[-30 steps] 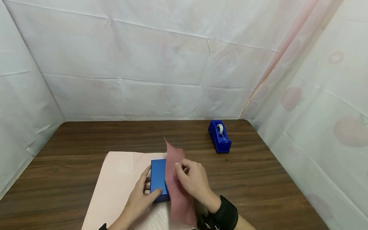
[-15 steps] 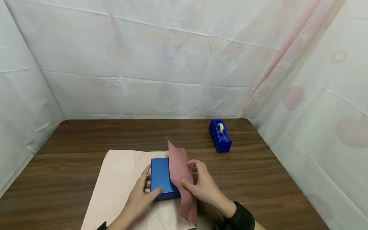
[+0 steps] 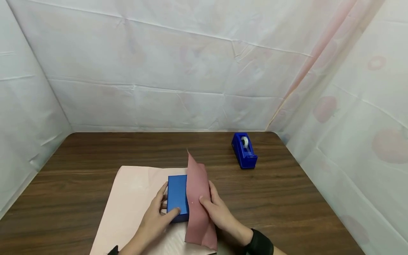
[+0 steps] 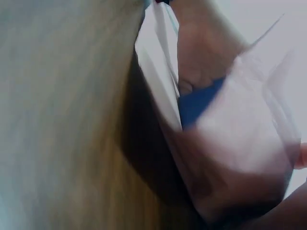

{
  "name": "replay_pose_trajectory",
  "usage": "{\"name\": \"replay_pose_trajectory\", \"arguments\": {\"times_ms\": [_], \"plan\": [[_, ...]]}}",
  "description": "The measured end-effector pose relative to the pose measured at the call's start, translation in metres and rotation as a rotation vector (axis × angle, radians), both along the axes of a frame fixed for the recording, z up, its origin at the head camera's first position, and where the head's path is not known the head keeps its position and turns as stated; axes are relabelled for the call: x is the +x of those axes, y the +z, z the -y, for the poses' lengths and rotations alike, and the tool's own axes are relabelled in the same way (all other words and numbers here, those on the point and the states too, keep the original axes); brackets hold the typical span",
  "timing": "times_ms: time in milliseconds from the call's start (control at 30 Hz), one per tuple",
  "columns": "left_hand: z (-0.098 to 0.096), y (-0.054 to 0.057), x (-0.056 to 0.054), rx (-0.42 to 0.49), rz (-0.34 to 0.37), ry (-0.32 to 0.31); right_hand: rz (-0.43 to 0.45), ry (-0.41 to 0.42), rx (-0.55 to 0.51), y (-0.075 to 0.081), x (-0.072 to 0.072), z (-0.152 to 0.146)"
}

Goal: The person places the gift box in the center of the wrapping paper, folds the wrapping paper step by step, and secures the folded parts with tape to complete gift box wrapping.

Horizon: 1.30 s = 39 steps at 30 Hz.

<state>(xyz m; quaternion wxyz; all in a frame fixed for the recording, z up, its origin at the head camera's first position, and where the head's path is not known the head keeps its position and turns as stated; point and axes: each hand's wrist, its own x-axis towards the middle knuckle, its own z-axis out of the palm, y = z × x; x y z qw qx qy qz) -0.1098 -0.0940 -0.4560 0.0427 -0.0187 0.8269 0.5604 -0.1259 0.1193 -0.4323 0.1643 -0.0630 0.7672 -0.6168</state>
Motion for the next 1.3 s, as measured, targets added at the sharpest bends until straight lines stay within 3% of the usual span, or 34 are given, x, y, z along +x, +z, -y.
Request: {"name": "replay_pose_trajectory", "arguments": {"times_ms": [133,367,533,733,833,1133,1300], "plan": [[-0.001,0.0,0.0,0.007,-0.001,-0.004,0.035,-0.017,-0.099,-0.003,0.001,0.005],[-0.001,-0.001,0.0,-0.004,0.007,-0.01,-0.036,0.027,-0.207,-0.008,0.002,0.006],[-0.002,-0.002,0.001,-0.002,0.011,-0.012,-0.059,0.029,-0.231,-0.012,0.002,0.006],[-0.001,-0.004,0.002,0.003,0.001,-0.017,0.0,-0.011,-0.225,-0.013,0.002,0.008],[-0.001,-0.003,0.003,0.004,-0.001,-0.017,-0.044,-0.015,-0.156,-0.013,0.002,0.009],[-0.003,-0.001,0.003,-0.033,-0.016,0.015,-0.268,0.038,0.193,-0.01,0.001,0.009],[-0.005,0.0,0.0,-0.039,0.009,0.024,-0.287,0.053,0.221,-0.01,-0.001,0.008]]}}
